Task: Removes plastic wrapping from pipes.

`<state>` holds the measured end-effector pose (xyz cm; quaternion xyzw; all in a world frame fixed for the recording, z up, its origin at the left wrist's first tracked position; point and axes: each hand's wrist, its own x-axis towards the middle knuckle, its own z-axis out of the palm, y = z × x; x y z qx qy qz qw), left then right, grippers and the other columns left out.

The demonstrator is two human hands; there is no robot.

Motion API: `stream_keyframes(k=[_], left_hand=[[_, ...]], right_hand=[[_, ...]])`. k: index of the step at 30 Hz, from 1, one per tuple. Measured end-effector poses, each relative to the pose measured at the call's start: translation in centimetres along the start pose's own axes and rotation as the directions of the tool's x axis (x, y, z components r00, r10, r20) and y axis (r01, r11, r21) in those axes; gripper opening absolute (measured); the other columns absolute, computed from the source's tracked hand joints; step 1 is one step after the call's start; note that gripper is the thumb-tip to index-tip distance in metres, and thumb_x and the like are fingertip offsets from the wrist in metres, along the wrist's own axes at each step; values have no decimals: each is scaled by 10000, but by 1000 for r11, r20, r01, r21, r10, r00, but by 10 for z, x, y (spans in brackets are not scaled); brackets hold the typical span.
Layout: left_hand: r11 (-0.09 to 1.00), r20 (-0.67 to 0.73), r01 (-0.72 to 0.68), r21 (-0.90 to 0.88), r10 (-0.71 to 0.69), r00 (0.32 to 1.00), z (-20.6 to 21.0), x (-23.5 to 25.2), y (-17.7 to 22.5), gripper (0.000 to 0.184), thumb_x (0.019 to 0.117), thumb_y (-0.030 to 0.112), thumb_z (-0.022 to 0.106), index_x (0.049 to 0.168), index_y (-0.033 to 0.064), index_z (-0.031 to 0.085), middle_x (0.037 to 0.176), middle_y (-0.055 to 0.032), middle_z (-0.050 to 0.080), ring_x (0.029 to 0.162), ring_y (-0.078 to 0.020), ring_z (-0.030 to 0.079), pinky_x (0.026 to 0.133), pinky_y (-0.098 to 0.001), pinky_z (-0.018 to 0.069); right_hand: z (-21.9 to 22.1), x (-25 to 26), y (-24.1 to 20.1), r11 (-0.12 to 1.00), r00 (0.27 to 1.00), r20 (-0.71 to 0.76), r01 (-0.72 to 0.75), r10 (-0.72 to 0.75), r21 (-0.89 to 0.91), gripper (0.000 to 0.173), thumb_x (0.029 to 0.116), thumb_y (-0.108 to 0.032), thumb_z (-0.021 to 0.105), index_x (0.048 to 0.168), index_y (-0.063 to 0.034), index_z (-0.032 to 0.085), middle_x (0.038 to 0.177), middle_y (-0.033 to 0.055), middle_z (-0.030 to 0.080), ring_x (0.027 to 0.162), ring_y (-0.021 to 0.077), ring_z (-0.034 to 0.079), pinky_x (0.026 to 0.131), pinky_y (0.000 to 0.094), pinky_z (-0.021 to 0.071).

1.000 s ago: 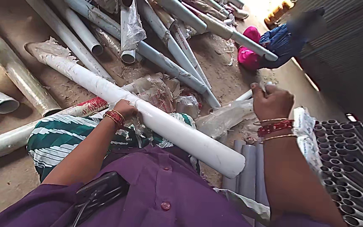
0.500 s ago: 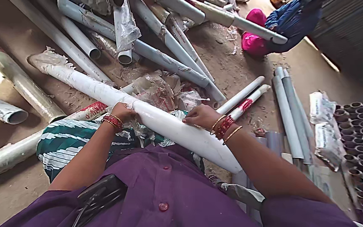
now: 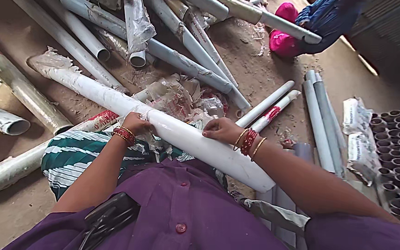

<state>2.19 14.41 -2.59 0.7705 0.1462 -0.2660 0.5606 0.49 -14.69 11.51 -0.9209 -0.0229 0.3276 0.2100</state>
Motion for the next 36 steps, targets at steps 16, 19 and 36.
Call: stream_keyframes(k=[16,19,36], left_hand=[[997,-36,-53,55,55,998,-1,-10,-13,175,828,-29,764,962,-100,676,865,-205,678,790,-278,648,788,-524,522],[995,-46,-73,68,77,996,-1,-9,-12,148,826,-27,767,933,-82,681,834,-176,674,758,-244,636,761,-498,521],[995,-41,-95,41,97,994,-1,-6,-17,171,808,-69,747,959,-102,672,856,-193,673,775,-246,636,767,-489,529]], right_hand=[[-93,43,87,936,891,-404,-300,206,-183,496,923,-110,747,1398,-47,621,1605,287,354,1456,489,378,1130,688,326],[-111,43,90,909,784,-581,-380,219,-171,483,937,-56,674,1413,-31,599,1515,301,478,1377,512,477,1095,693,378],[-104,-32,23,946,829,-543,-272,137,-176,414,1084,-336,525,1329,-36,669,1306,288,646,1272,505,563,1021,752,353]])
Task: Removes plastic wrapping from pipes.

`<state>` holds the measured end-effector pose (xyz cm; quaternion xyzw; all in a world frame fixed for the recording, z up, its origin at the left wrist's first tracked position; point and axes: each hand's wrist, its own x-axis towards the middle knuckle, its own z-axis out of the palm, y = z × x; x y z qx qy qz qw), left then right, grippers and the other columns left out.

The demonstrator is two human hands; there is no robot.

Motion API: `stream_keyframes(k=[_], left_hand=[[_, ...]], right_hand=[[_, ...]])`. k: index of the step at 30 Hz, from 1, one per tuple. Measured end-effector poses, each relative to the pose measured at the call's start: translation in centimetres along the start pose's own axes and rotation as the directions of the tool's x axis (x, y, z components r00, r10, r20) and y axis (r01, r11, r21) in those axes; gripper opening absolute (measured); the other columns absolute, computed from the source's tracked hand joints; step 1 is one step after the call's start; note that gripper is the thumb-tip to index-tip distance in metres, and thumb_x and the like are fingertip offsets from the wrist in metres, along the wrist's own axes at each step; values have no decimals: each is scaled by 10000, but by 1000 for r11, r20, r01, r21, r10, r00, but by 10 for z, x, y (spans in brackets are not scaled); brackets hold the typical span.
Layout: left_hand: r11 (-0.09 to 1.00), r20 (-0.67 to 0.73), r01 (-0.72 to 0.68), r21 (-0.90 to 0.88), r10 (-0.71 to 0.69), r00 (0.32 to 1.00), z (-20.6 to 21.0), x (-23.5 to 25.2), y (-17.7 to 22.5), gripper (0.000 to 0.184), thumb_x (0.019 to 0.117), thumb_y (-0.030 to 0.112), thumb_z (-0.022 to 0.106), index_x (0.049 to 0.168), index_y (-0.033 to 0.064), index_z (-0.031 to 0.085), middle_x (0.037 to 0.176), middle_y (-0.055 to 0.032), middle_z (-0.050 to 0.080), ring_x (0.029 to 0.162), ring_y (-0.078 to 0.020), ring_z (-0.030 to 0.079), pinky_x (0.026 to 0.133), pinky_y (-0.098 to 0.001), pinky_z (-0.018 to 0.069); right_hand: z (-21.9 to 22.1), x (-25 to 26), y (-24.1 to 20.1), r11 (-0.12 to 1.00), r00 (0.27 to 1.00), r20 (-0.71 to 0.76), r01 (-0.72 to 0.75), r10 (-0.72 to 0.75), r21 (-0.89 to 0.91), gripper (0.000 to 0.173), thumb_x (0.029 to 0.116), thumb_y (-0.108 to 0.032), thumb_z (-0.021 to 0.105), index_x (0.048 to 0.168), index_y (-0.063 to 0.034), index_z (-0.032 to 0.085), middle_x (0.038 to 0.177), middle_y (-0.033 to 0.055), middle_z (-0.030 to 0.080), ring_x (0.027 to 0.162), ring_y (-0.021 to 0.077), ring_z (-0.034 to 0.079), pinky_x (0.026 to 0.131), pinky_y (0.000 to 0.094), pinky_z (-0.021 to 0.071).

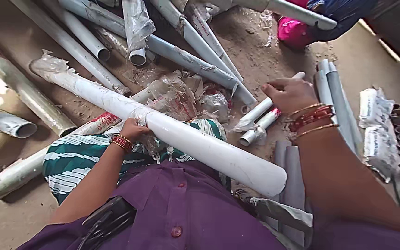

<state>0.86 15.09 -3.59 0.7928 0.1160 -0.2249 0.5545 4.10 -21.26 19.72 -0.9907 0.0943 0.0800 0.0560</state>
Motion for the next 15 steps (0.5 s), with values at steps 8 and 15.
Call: stream_keyframes(k=[8,15], left_hand=[[990,140,62,124,-80,987,-7,18,22,267,840,73,780,1004,-111,677,992,-263,690,957,-376,674,882,-595,517],[970,289,-3,243,-70,955,-31,18,26,305,869,52,768,1090,-127,657,1065,-268,674,1013,-364,649,933,-564,496]], right_hand=[[133,-133,-94,866,869,48,495,-492,-75,580,940,-418,671,1441,-132,611,1457,319,530,1346,568,479,983,786,354],[166,-91,-155,831,863,453,411,-223,-375,1052,884,-463,767,1670,-345,78,1597,417,205,1377,645,354,1000,791,344]])
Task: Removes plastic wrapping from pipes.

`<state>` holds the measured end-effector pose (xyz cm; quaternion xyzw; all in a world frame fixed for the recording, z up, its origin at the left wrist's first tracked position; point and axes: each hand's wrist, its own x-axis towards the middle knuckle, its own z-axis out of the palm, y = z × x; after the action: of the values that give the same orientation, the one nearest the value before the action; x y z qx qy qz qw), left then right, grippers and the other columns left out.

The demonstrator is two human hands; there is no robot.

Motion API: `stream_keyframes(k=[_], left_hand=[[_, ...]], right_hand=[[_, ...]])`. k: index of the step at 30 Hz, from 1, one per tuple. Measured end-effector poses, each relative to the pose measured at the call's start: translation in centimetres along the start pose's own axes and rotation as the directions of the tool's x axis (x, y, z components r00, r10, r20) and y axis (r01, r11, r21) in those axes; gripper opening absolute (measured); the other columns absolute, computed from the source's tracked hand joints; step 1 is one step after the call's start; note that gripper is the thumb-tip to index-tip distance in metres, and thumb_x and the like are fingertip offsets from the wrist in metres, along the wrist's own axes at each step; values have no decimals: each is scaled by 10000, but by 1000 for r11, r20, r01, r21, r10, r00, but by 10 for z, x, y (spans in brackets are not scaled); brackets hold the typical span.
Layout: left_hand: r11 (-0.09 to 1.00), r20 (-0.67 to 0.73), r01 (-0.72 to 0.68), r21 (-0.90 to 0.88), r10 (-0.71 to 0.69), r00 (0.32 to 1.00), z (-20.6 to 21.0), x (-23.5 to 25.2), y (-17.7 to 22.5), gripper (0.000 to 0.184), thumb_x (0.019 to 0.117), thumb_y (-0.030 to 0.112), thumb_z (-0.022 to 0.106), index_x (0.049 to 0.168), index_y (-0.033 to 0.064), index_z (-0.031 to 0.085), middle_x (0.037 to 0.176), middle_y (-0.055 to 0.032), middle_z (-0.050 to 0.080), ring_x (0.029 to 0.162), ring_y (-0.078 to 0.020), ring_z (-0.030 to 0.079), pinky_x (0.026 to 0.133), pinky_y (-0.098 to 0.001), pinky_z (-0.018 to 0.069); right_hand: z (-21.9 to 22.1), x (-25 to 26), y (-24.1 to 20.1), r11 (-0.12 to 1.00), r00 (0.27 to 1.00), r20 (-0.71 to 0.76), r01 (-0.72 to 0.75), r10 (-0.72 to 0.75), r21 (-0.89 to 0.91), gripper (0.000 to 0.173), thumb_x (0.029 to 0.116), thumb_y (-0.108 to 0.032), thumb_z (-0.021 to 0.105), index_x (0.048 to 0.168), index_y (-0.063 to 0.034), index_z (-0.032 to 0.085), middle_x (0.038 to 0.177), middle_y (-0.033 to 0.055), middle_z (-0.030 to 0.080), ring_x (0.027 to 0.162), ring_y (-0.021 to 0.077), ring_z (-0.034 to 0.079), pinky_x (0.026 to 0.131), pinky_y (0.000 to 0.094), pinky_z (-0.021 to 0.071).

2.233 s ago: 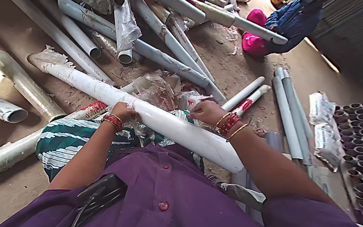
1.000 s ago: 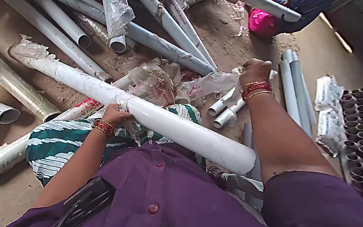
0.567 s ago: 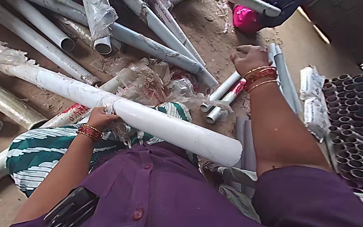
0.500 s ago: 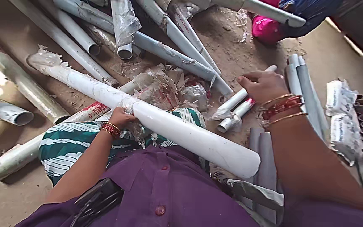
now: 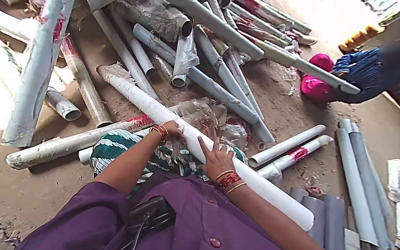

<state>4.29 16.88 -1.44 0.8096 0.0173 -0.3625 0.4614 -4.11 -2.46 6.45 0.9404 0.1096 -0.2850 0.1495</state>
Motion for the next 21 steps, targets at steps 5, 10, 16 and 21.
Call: stream_keyframes(k=[5,10,16,21], left_hand=[[998,1,-11,61,11,1000,-4,-4,-9,273,876,74,750,1044,-121,657,1008,-265,665,965,-369,641,893,-575,491],[897,34,-145,417,144,989,-31,-4,-15,276,961,181,686,1095,-60,699,1184,-264,666,1194,-433,600,984,-648,444],[961,-27,-90,263,100,995,-25,-15,-13,267,935,178,706,1063,-56,704,1089,-262,682,1089,-430,637,913,-657,461],[984,-86,-9,-176,-6,996,-2,-27,-26,161,848,18,745,961,-75,677,851,-190,660,789,-284,621,750,-510,501]], right_hand=[[2,5,1,998,998,0,-61,61,-29,977,909,-434,717,1664,-374,100,1508,423,354,1302,622,452,981,751,380],[-9,12,9,996,994,69,-82,79,30,1000,886,-508,726,1662,-384,108,1482,384,418,1294,569,491,985,725,395],[-21,28,22,994,990,120,-86,77,67,1046,858,-560,748,1661,-390,99,1442,351,484,1267,539,529,986,726,398],[-26,38,32,996,987,156,-58,47,73,1070,832,-598,759,1659,-396,112,1459,330,481,1265,521,538,975,700,426]])
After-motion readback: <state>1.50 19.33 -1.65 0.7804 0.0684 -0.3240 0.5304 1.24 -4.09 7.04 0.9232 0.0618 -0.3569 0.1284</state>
